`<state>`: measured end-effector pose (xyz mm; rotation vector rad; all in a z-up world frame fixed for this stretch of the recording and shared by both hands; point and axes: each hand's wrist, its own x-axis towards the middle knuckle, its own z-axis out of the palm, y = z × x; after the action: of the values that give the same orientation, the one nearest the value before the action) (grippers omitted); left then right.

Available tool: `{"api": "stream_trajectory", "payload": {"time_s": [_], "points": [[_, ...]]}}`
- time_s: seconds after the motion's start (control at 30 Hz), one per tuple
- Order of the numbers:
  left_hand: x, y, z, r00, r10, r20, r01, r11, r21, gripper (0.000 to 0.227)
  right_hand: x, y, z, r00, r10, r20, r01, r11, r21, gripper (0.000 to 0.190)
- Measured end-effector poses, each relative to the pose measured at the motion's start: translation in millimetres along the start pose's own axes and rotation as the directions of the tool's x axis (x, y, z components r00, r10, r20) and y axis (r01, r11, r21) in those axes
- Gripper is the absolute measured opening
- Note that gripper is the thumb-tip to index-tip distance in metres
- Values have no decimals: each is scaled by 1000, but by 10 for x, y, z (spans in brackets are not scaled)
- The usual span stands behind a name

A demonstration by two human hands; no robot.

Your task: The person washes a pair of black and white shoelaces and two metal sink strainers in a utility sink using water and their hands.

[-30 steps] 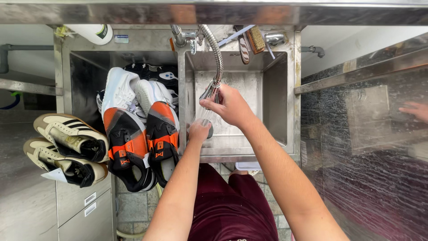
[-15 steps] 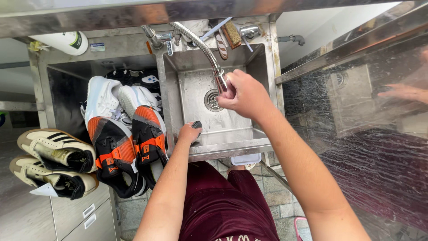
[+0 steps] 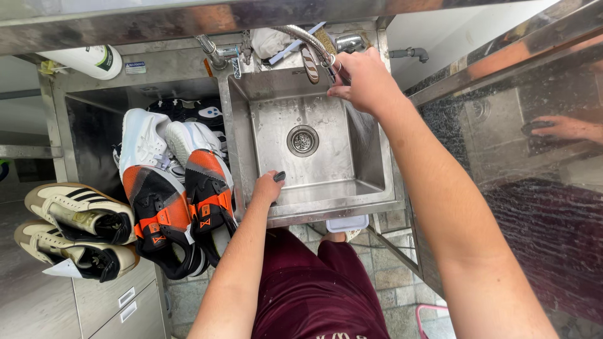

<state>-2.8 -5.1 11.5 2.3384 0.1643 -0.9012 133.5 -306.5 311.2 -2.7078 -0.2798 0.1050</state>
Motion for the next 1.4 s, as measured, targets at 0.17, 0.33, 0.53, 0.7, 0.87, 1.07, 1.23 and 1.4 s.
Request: {"api": "stream_trajectory", "payload": {"time_s": [0.17,0.33,0.53,0.7,0.87,1.07,1.23,1.4], "points": [[-115,114,-89,999,39,-1,-39,999,9,36,156,92,349,990,102,-96,-100,995,32,39],[-248,236,-203,999,38,25,-42,984,172,39,244,5,624,945,248,-216,-233,968,91,51],[-359,363,-323,995,22,96,-46,964,261,39,193,-93,755,954,294,58,-300,935,188,41],[-411,409,-365,991,-1,133,-33,967,254,34,239,-154,1180,955,289,66,-276,788,551,20],[-447,441,-405,988,-7,156,-34,964,263,32,213,-225,1581,897,436,-78,-114,397,911,12],[-487,493,-463,990,8,142,-45,966,255,29,296,-487,1576,847,442,-296,93,426,900,15],[-465,493,-453,985,-18,173,-26,969,246,29,398,-758,1332,863,336,-376,293,272,917,18],[-480,510,-479,985,-2,172,-38,972,232,31,506,-929,1250,896,336,-288,278,80,957,22]]}}
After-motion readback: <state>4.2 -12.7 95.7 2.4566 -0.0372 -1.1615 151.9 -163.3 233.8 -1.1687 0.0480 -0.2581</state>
